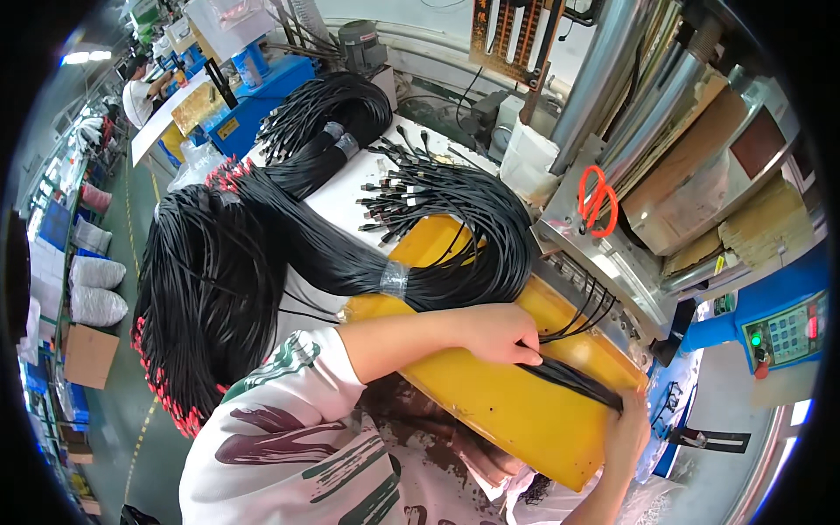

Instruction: The person inserts USB cable ends into a metal fixture, positions them inside a machine press, operates the machine using control buttons, and removes the processed cables.

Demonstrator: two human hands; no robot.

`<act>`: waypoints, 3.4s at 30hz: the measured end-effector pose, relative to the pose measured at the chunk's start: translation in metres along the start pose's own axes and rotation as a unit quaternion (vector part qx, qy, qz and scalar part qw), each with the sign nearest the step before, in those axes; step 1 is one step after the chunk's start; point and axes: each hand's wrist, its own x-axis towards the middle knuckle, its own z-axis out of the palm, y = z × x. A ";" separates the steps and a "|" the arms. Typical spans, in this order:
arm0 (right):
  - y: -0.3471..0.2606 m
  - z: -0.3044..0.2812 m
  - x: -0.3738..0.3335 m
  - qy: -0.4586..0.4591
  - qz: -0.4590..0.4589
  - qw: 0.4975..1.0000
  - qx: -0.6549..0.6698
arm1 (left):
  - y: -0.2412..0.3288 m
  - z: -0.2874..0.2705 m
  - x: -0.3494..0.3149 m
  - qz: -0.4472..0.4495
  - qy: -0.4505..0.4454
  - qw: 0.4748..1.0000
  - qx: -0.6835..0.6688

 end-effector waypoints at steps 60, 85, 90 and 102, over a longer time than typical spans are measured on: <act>-0.033 0.031 0.040 0.117 -0.060 0.980 0.151 | -0.002 0.052 0.055 -0.151 0.232 0.816 -0.508; -0.055 0.033 0.049 0.020 -0.011 0.845 0.535 | -0.002 0.067 0.061 -0.127 0.262 0.878 -0.379; -0.065 0.040 0.042 0.076 -0.035 0.865 0.495 | 0.009 0.072 0.066 -0.100 0.286 0.865 -0.401; -0.054 0.029 0.042 0.098 -0.096 0.913 0.385 | 0.002 0.058 0.058 -0.133 0.187 0.906 -0.355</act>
